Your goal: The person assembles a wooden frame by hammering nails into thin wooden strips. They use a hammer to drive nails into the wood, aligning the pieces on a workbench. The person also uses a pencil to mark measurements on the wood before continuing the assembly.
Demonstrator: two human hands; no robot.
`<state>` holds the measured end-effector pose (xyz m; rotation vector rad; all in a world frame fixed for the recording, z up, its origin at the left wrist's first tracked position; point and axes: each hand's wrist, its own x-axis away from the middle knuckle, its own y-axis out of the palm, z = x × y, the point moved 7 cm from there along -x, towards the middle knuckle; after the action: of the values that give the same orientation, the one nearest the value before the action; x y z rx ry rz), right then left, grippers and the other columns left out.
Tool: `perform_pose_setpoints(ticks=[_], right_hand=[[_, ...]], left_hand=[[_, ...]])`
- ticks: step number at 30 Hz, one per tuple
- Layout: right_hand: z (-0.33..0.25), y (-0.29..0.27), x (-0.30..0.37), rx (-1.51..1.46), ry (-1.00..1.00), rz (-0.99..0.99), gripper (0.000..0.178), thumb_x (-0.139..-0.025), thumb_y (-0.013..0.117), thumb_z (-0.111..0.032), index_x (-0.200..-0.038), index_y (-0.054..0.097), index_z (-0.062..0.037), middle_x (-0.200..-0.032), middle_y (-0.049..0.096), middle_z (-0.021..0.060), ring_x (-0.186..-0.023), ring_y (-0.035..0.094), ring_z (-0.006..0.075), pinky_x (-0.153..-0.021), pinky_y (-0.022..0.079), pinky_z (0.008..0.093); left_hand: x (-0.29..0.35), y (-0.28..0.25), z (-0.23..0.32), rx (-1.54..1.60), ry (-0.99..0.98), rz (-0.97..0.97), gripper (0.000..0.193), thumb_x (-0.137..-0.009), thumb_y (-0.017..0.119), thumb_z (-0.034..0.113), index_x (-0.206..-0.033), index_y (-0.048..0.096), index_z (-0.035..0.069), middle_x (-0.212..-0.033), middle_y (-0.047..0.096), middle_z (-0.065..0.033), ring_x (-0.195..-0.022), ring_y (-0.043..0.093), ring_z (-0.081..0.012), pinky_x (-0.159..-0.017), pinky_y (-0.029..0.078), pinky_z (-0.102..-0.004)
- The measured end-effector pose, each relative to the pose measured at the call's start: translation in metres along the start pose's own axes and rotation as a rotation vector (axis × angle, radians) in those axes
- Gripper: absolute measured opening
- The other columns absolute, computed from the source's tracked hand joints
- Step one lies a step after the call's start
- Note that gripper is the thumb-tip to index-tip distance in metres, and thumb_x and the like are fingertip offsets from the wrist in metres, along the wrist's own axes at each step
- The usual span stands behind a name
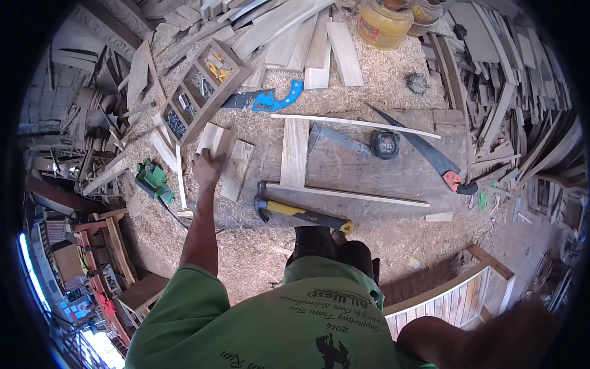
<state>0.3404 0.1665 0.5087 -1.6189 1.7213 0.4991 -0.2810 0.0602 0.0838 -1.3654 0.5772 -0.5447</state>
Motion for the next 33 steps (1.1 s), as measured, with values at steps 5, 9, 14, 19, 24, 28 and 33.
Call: perform_pose_setpoints(ticks=[5,9,14,19,24,28,33], right_hand=[[0.099,0.089,0.095,-0.225,1.089,-0.239,0.030,-0.105,0.072,-0.015,-0.129,0.071,0.0032,-0.118,0.075,0.0179,-0.094,0.072,0.0159,-0.084,0.057,0.0294],[0.154,0.131,0.200,-0.231,0.997,-0.238,0.068,-0.101,0.082,-0.029,-0.156,0.055,0.0007,-0.130,0.072,0.0177,-0.108,0.073,0.0250,-0.097,0.060,0.0398],[0.228,0.059,0.260,-0.049,1.261,-0.199,0.066,-0.101,0.084,-0.032,-0.151,0.058,0.0026,-0.133,0.073,0.0175,-0.113,0.073,0.0231,-0.099,0.058,0.0387],[0.218,0.006,0.260,-0.282,1.242,-0.063,0.047,-0.105,0.080,-0.025,-0.142,0.067,0.0007,-0.124,0.077,0.0110,-0.113,0.072,0.0175,-0.096,0.058,0.0366],[0.199,-0.017,0.271,-0.199,1.225,-0.075,0.038,-0.105,0.078,-0.018,-0.138,0.072,-0.0001,-0.123,0.077,0.0062,-0.113,0.072,0.0157,-0.098,0.057,0.0348],[0.191,-0.005,0.273,-0.360,1.224,-0.105,0.040,-0.104,0.078,-0.014,-0.140,0.071,0.0001,-0.126,0.077,0.0058,-0.115,0.071,0.0149,-0.100,0.056,0.0331],[0.186,0.024,0.253,-0.416,1.204,-0.285,0.047,-0.102,0.080,-0.013,-0.145,0.069,0.0011,-0.132,0.076,0.0067,-0.122,0.070,0.0148,-0.106,0.056,0.0321]], left_hand=[[0.067,-0.077,0.128,0.478,0.354,0.042,0.023,-0.095,0.082,0.014,-0.113,0.071,0.004,-0.104,0.063,-0.0209,-0.092,0.066,-0.0388,-0.077,0.053,-0.0496],[0.188,-0.122,0.279,0.897,0.538,-0.476,0.024,-0.099,0.081,0.014,-0.120,0.074,0.005,-0.110,0.071,-0.0148,-0.099,0.071,-0.0333,-0.083,0.058,-0.0447],[0.222,-0.062,0.370,0.827,1.140,-0.713,0.039,-0.098,0.082,0.026,-0.128,0.072,0.003,-0.130,0.071,-0.0185,-0.122,0.067,-0.0431,-0.108,0.054,-0.0489],[0.052,0.045,0.340,0.267,0.676,-0.042,0.043,-0.093,0.077,0.030,-0.127,0.074,0.005,-0.131,0.069,-0.0222,-0.128,0.061,-0.0447,-0.112,0.047,-0.0579],[0.017,0.056,0.327,0.081,0.661,-0.269,0.037,-0.095,0.076,0.035,-0.125,0.073,0.013,-0.130,0.074,-0.0181,-0.132,0.063,-0.0402,-0.115,0.044,-0.0564],[0.031,-0.003,0.331,0.203,0.714,-0.226,0.031,-0.094,0.078,0.035,-0.116,0.073,0.014,-0.111,0.078,-0.0104,-0.117,0.070,-0.0361,-0.107,0.047,-0.0541],[0.105,-0.121,0.343,0.345,0.920,-0.016,0.033,-0.088,0.084,0.033,-0.114,0.075,0.015,-0.109,0.074,-0.0081,-0.112,0.066,-0.0351,-0.102,0.046,-0.0516]])
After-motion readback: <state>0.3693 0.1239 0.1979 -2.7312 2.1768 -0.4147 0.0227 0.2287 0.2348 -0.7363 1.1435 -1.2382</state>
